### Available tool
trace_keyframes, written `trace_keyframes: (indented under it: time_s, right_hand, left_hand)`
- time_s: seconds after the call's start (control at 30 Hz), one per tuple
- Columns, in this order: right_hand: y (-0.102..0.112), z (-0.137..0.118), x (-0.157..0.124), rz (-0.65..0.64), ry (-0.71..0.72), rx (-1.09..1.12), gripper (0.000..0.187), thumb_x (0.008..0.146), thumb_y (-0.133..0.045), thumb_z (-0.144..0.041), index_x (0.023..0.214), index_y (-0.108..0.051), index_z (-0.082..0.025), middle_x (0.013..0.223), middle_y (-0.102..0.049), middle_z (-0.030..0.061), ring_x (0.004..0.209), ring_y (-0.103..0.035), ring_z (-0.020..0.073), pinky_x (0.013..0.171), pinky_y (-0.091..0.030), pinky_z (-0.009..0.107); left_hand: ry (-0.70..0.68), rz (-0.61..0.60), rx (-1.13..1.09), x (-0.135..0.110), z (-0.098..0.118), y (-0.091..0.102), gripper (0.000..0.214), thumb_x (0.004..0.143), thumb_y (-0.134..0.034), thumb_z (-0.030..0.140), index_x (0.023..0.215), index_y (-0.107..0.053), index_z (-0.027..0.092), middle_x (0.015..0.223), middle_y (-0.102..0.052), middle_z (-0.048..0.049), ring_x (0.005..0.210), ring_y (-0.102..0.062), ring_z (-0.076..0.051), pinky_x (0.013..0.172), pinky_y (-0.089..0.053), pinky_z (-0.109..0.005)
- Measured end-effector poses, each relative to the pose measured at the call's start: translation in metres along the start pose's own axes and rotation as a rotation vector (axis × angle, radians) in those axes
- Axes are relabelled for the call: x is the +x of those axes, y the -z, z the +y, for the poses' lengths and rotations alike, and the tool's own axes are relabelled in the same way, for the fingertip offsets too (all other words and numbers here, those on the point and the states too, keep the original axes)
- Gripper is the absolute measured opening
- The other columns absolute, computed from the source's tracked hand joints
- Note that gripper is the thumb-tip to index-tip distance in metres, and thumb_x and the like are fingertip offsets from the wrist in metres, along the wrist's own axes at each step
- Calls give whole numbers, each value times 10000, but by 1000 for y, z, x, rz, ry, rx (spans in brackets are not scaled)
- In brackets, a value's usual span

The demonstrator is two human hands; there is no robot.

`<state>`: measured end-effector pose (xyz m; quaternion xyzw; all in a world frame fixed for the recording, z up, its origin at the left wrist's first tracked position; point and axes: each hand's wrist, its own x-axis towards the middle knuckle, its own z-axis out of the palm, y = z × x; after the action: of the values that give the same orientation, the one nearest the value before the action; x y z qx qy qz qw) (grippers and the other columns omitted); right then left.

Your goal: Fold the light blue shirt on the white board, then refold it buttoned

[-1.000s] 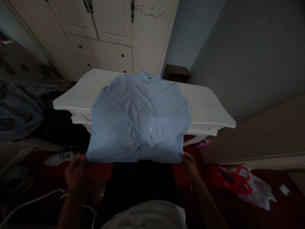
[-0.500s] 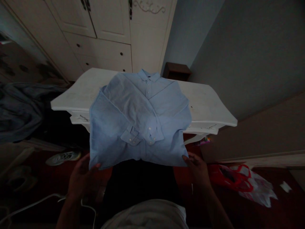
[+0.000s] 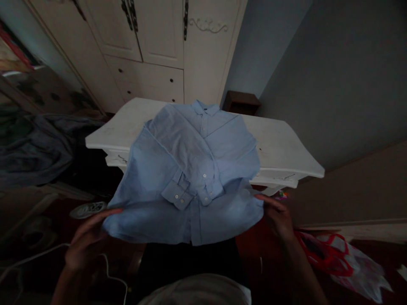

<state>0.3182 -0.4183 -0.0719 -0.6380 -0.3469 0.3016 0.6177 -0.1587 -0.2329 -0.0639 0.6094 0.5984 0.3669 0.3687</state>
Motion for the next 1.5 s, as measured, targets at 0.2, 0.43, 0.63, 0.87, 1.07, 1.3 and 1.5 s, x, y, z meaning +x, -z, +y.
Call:
trace_keyframes:
  time_s: [0.2,0.43,0.63,0.87,1.07,1.3,1.5]
  right_hand:
    - [-5,-18,27,-115,96,-231,348,621,-766,-257,967,-774,-299,1029,-742,49,975,-661,279,882,-516,427]
    - [-29,-21,55,-116,542,-489,48,720,-712,-295,753,-721,-262,958,-633,67,904,-606,246,773,-497,368]
    - [-33,-23,54,-332,589,-270,233,856,-619,-404,747,-510,-231,1299,-583,77,1230,-523,302,998,-410,473]
    - [-44,-16,54,-249,213,-58,100,842,-514,-267,854,-415,-265,856,-667,6,715,-619,186,620,-475,291]
    - [-38,-18,64,-405,172,-330,379,809,-411,-235,1167,-537,-235,911,-601,26,800,-578,185,697,-477,309]
    - [-36,-44,76,-926,340,-708,691,726,-509,-115,1396,-437,-267,1219,-541,73,1010,-552,201,877,-459,355]
    - [-46,-49,87,-1116,573,-1090,871,760,-631,-102,1524,-253,-280,1062,-554,72,918,-535,198,805,-460,311]
  left_hand:
    - [-187,-214,147,13,-3,-1,413,569,-608,350,956,-734,280,1051,-708,-56,973,-650,-301,831,-542,-391]
    - [-804,-62,559,41,23,-17,206,727,-550,293,815,-719,214,1013,-652,-128,960,-618,-276,806,-532,-396]
    - [-1021,-501,731,36,63,-25,316,786,-420,15,849,-684,177,1342,-582,-80,1315,-460,-260,1101,-371,-437]
    - [-875,-747,648,52,58,-28,357,773,-461,100,1075,-611,220,970,-711,-20,869,-673,-172,830,-496,-271]
    - [-1064,-833,610,58,66,-47,641,829,-563,331,1415,-347,187,1265,-609,-137,1104,-606,-258,960,-451,-368]
    - [-1092,-830,918,57,78,-52,790,818,-518,73,1521,-220,276,1124,-656,-84,998,-622,-227,894,-451,-337]
    - [-1068,-766,1106,58,88,-63,728,832,-378,-22,1498,-314,264,911,-691,-56,802,-639,-195,727,-447,-279]
